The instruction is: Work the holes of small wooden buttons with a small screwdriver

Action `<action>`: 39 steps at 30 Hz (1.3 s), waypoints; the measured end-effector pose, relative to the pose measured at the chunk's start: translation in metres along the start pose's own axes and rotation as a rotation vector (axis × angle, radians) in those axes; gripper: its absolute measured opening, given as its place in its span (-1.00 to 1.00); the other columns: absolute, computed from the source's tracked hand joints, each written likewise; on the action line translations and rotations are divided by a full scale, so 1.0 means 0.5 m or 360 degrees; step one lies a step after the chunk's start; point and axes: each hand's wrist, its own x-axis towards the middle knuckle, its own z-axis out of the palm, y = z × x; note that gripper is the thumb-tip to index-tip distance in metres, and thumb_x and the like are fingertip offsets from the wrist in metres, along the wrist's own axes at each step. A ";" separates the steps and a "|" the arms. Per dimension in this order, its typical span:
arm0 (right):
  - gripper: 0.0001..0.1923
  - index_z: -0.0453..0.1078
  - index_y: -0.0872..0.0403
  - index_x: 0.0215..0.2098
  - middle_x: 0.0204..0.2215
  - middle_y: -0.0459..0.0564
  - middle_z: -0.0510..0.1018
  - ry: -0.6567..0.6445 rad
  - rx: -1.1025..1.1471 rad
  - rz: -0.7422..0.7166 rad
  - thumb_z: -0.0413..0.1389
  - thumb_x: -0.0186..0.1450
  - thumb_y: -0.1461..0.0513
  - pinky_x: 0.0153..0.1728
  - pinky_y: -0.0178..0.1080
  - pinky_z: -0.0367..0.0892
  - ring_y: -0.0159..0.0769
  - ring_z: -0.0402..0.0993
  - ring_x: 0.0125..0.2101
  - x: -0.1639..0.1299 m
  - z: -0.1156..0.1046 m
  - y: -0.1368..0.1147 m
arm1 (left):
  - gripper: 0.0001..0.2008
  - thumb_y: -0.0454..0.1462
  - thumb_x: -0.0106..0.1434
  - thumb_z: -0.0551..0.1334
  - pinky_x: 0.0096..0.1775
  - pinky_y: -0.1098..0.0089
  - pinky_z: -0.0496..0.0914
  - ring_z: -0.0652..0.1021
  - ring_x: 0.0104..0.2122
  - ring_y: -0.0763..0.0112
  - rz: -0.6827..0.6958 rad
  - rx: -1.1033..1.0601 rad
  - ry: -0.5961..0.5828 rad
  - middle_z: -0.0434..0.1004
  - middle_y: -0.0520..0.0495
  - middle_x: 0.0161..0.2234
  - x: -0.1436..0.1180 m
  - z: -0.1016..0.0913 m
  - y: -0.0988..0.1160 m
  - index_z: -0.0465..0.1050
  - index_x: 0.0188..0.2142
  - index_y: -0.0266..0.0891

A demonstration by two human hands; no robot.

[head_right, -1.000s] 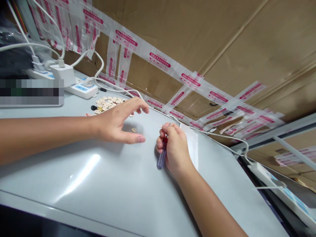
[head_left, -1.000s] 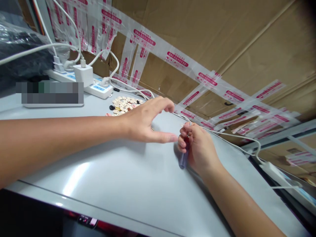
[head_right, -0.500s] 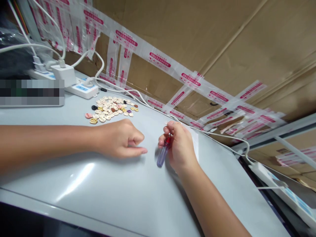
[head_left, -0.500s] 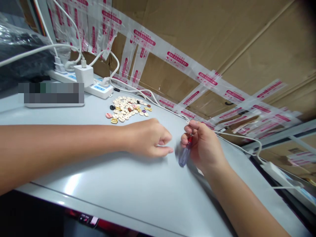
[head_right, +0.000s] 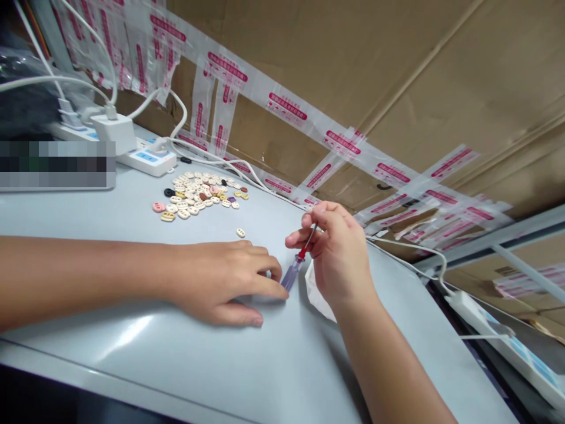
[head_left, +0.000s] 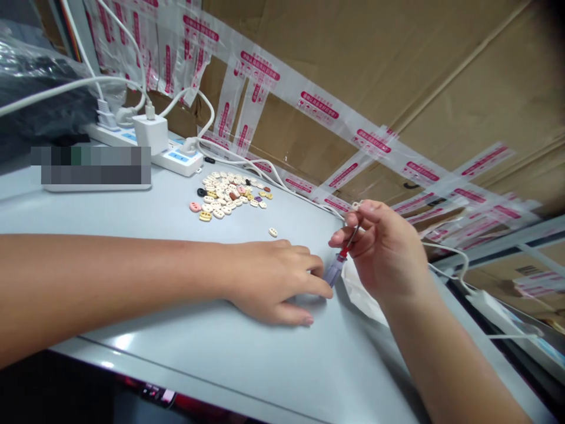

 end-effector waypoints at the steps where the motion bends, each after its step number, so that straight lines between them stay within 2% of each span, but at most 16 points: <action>1: -0.87 0.29 0.04 -0.47 -0.58 -0.24 0.36 0.0001 -0.0001 -0.0056 0.18 0.11 0.23 -0.60 -0.32 0.37 -0.40 0.45 -0.69 0.000 0.000 -0.003 | -0.62 -0.11 0.34 0.20 -0.02 0.17 0.33 0.48 -0.03 0.13 -0.0010 0.0002 0.0000 0.48 -0.20 0.05 0.000 0.000 0.000 0.42 0.11 -0.12; 7: -0.90 0.32 0.02 -0.46 -0.58 -0.21 0.38 0.0081 0.0005 -0.0247 0.17 0.11 0.30 -0.61 -0.31 0.39 -0.39 0.45 -0.64 0.004 0.002 -0.017 | -0.56 -0.10 0.36 0.16 0.02 0.16 0.31 0.45 0.01 0.10 -0.0029 0.0052 -0.0070 0.46 -0.19 0.10 0.006 -0.003 0.007 0.38 0.18 -0.12; 12: -0.89 0.32 0.01 -0.44 -0.55 -0.18 0.43 0.0085 -0.0076 -0.0456 0.19 0.13 0.28 -0.43 -0.24 0.50 -0.32 0.54 -0.47 0.007 0.002 -0.014 | -0.52 -0.07 0.37 0.14 0.04 0.16 0.30 0.43 0.05 0.09 -0.0059 0.0075 -0.0124 0.43 -0.19 0.14 0.010 -0.005 0.009 0.34 0.23 -0.13; 16: -0.87 0.31 0.00 -0.40 -0.55 -0.17 0.48 0.0080 -0.0285 -0.0570 0.20 0.18 0.22 -0.26 -0.17 0.50 -0.29 0.55 -0.42 0.011 0.003 0.007 | -0.52 -0.08 0.37 0.14 0.04 0.14 0.29 0.41 0.06 0.07 -0.0060 0.0070 -0.0119 0.43 -0.20 0.14 0.010 -0.007 0.010 0.34 0.23 -0.14; 20: -0.91 0.30 -0.01 -0.36 -0.49 -0.15 0.49 0.0037 -0.0521 -0.0675 0.16 0.24 0.21 -0.24 -0.18 0.44 -0.28 0.55 -0.37 0.030 -0.001 0.043 | -0.54 -0.09 0.37 0.15 0.01 0.15 0.30 0.43 0.03 0.09 -0.0057 0.0077 -0.0108 0.46 -0.19 0.10 0.010 -0.006 0.011 0.37 0.20 -0.14; 25: -0.93 0.32 0.01 -0.38 -0.50 -0.16 0.51 -0.0100 -0.0919 -0.0570 0.13 0.25 0.22 -0.30 -0.22 0.33 -0.29 0.51 -0.41 0.063 -0.012 0.087 | -0.55 -0.09 0.35 0.17 -0.08 0.17 0.33 0.47 -0.05 0.12 -0.0006 0.0112 -0.0011 0.51 -0.20 0.02 0.009 0.001 0.010 0.40 0.17 -0.18; 29: -0.94 0.33 0.01 -0.41 -0.51 -0.16 0.52 -0.0274 -0.1194 -0.0367 0.12 0.22 0.24 -0.35 -0.24 0.25 -0.30 0.42 -0.44 0.072 -0.021 0.103 | -0.56 -0.10 0.35 0.18 -0.09 0.16 0.33 0.48 -0.04 0.10 0.0005 0.0105 0.0006 0.51 -0.20 0.02 0.008 0.002 0.009 0.40 0.17 -0.18; 31: -0.93 0.32 0.01 -0.42 -0.52 -0.16 0.50 -0.0285 -0.1285 -0.0296 0.11 0.22 0.23 -0.40 -0.25 0.20 -0.31 0.37 -0.47 0.069 -0.023 0.101 | -0.55 -0.10 0.35 0.17 -0.08 0.16 0.33 0.47 -0.03 0.10 -0.0011 0.0085 -0.0022 0.50 -0.20 0.03 0.008 0.002 0.009 0.39 0.18 -0.18; 33: -0.92 0.33 0.01 -0.43 -0.50 -0.15 0.49 -0.0227 -0.1350 -0.0331 0.12 0.22 0.22 -0.42 -0.26 0.17 -0.31 0.34 -0.48 0.062 -0.022 0.096 | -0.55 -0.10 0.36 0.17 -0.05 0.16 0.33 0.47 -0.01 0.11 -0.0020 0.0053 -0.0026 0.49 -0.21 0.04 0.007 0.001 0.009 0.37 0.19 -0.19; 36: -0.92 0.36 0.02 -0.42 -0.44 -0.11 0.52 -0.0106 -0.1278 -0.0471 0.13 0.22 0.21 -0.40 -0.25 0.20 -0.30 0.36 -0.44 0.046 -0.015 0.084 | -0.60 -0.13 0.36 0.17 -0.07 0.20 0.35 0.50 -0.06 0.17 0.0009 -0.0039 0.0064 0.53 -0.20 -0.01 0.007 -0.001 0.003 0.41 0.12 -0.22; 39: -0.90 0.37 0.03 -0.41 -0.46 -0.11 0.50 -0.0128 -0.0998 -0.0452 0.17 0.21 0.18 -0.38 -0.25 0.26 -0.31 0.38 -0.44 0.025 -0.004 0.074 | -0.78 -0.24 0.35 0.14 -0.17 0.30 0.36 0.53 -0.20 0.28 -0.0061 -0.0145 0.0333 0.58 -0.12 -0.21 0.006 -0.011 -0.013 0.51 -0.11 -0.23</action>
